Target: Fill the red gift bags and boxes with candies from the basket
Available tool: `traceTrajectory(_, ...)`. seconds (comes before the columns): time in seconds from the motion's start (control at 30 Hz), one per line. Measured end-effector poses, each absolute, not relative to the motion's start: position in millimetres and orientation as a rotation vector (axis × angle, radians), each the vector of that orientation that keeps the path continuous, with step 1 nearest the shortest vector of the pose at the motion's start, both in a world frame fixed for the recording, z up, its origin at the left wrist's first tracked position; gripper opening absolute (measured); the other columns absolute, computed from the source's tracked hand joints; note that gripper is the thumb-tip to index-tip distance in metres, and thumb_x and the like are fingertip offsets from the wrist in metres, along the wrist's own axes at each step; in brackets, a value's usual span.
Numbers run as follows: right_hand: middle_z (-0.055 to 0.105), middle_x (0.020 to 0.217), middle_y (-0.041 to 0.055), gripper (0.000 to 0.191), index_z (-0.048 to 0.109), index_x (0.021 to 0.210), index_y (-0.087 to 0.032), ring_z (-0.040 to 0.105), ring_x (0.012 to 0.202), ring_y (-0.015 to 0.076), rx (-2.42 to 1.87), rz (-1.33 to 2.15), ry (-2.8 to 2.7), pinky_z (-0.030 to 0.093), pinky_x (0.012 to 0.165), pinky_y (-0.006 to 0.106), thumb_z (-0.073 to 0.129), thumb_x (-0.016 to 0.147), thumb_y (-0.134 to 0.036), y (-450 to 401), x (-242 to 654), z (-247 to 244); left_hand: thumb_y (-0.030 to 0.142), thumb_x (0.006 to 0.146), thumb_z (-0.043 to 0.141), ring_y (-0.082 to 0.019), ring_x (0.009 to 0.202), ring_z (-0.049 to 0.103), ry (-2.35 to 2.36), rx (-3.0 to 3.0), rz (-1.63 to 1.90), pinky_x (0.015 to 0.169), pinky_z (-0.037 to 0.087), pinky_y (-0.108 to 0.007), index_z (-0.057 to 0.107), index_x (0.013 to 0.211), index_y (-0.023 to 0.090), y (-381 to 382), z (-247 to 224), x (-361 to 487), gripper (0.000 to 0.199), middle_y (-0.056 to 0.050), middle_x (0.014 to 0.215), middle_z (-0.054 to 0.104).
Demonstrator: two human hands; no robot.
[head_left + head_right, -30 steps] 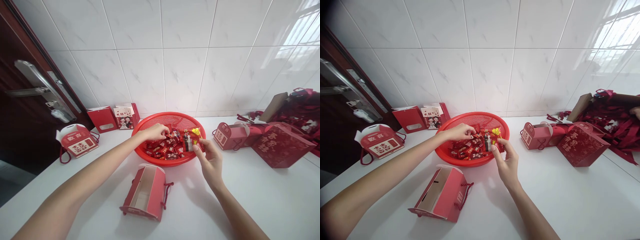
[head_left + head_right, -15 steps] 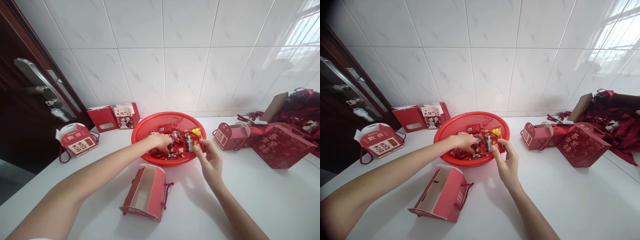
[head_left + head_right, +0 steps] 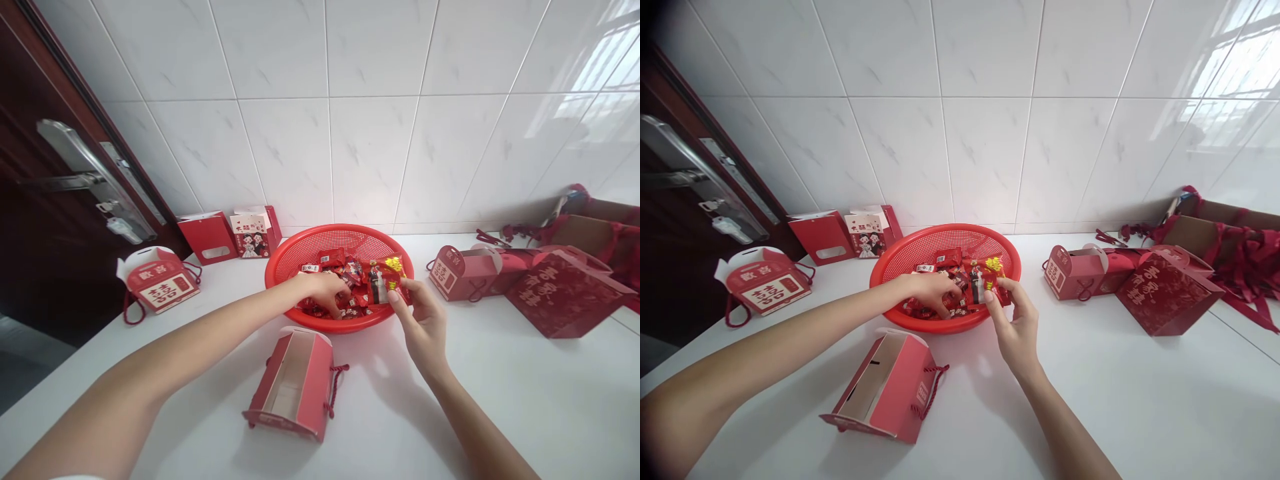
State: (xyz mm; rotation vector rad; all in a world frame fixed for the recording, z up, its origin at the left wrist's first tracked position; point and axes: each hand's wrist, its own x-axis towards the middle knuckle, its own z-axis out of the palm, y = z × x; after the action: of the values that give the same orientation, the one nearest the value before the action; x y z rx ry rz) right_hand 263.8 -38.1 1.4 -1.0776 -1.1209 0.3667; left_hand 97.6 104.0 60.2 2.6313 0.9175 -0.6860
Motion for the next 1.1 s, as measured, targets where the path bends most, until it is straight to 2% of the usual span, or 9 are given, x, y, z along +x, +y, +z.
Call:
traceTrajectory(0.13,0.069,0.087,0.0018,0.018,0.071,0.098,-0.022,0.06,0.075,0.0163,-1.074,0.369,-1.132,0.051,0.069,0.03,0.073,0.088,-0.037,-38.4,263.9,1.2,0.029,0.087,0.065,-0.026,0.093,0.07,0.993,2.729,-0.601,0.076,0.05,-0.032,0.075,0.11,0.025,106.9,55.1,100.4,0.025,-0.008,0.106,0.075)
traceTrajectory(0.23,0.069,0.087,0.002,0.019,0.07,0.098,-0.022,0.06,0.075,0.0166,-1.079,0.371,-1.133,0.052,0.07,0.03,0.073,0.088,-0.038,-39.0,264.4,0.2,0.023,0.091,0.058,-0.025,0.094,0.07,1.032,2.752,-0.563,0.079,0.05,-0.032,0.076,0.109,0.027,109.9,55.5,98.6,0.026,-0.007,0.108,0.075)
traceTrajectory(0.37,0.07,0.088,0.0031,0.021,0.07,0.099,-0.022,0.061,0.075,0.0175,-1.087,0.378,-1.119,0.053,0.07,0.032,0.073,0.087,-0.039,-39.8,264.7,-0.2,0.025,0.083,0.065,-0.026,0.098,0.068,0.998,2.76,-0.558,0.077,0.051,-0.031,0.077,0.111,0.028,106.0,58.9,95.7,0.031,-0.007,0.115,0.071)
traceTrajectory(0.47,0.07,0.088,0.0038,0.022,0.07,0.1,-0.022,0.062,0.076,0.0184,-1.088,0.387,-1.117,0.053,0.071,0.033,0.073,0.087,-0.039,-39.8,264.3,1.3,0.034,0.073,0.075,-0.03,0.1,0.066,0.967,2.745,-0.562,0.076,0.052,-0.033,0.074,0.122,0.029,100.8,61.4,95.5,0.049,-0.01,0.122,0.066)
traceTrajectory(0.57,0.071,0.087,0.0042,0.022,0.07,0.099,-0.021,0.062,0.075,0.0191,-1.091,0.383,-1.113,0.054,0.07,0.034,0.072,0.087,-0.04,-39.4,263.9,3.1,0.036,0.072,0.076,-0.03,0.102,0.065,0.947,2.718,-0.542,0.078,0.051,-0.033,0.074,0.124,0.028,98.4,64.9,95.9,0.052,-0.011,0.124,0.064)
traceTrajectory(0.67,0.071,0.087,0.004,0.021,0.07,0.098,-0.022,0.062,0.075,0.019,-1.088,0.382,-1.111,0.053,0.069,0.034,0.073,0.087,-0.04,-39.4,263.6,3.8,0.04,0.076,0.073,-0.028,0.099,0.065,0.947,2.671,-0.514,0.075,0.05,-0.031,0.077,0.111,0.024,98.4,69.3,95.1,0.039,-0.009,0.117,0.069)
traceTrajectory(0.8,0.071,0.087,0.0034,0.021,0.071,0.098,-0.022,0.062,0.074,0.0187,-1.085,0.389,-1.106,0.053,0.07,0.033,0.073,0.087,-0.04,-40.3,263.7,3.5,0.043,0.073,0.076,-0.021,0.076,0.066,0.947,2.502,-0.657,0.06,0.047,-0.027,0.081,0.097,0.022,98.8,72.7,91.7,0.032,-0.005,0.09,0.075)
traceTrajectory(0.9,0.071,0.086,0.0031,0.021,0.07,0.098,-0.022,0.062,0.074,0.0184,-1.086,0.383,-1.109,0.053,0.069,0.033,0.073,0.087,-0.04,-40.9,263.8,3.2,0.038,0.074,0.075,-0.018,0.071,0.065,0.931,2.386,-0.743,0.057,0.047,-0.024,0.081,0.099,0.022,100.5,73.0,89.2,0.031,-0.003,0.09,0.077)
traceTrajectory(1.1,0.071,0.087,0.004,0.025,0.07,0.098,-0.021,0.062,0.074,0.0189,-1.105,0.389,-1.104,0.053,0.069,0.034,0.073,0.087,-0.043,-40.4,264.0,3.4,0.03,0.066,0.078,-0.017,0.067,0.063,0.851,2.256,-0.829,0.054,0.048,-0.023,0.08,0.112,0.026,107.2,73.0,86.7,0.046,-0.002,0.09,0.076)
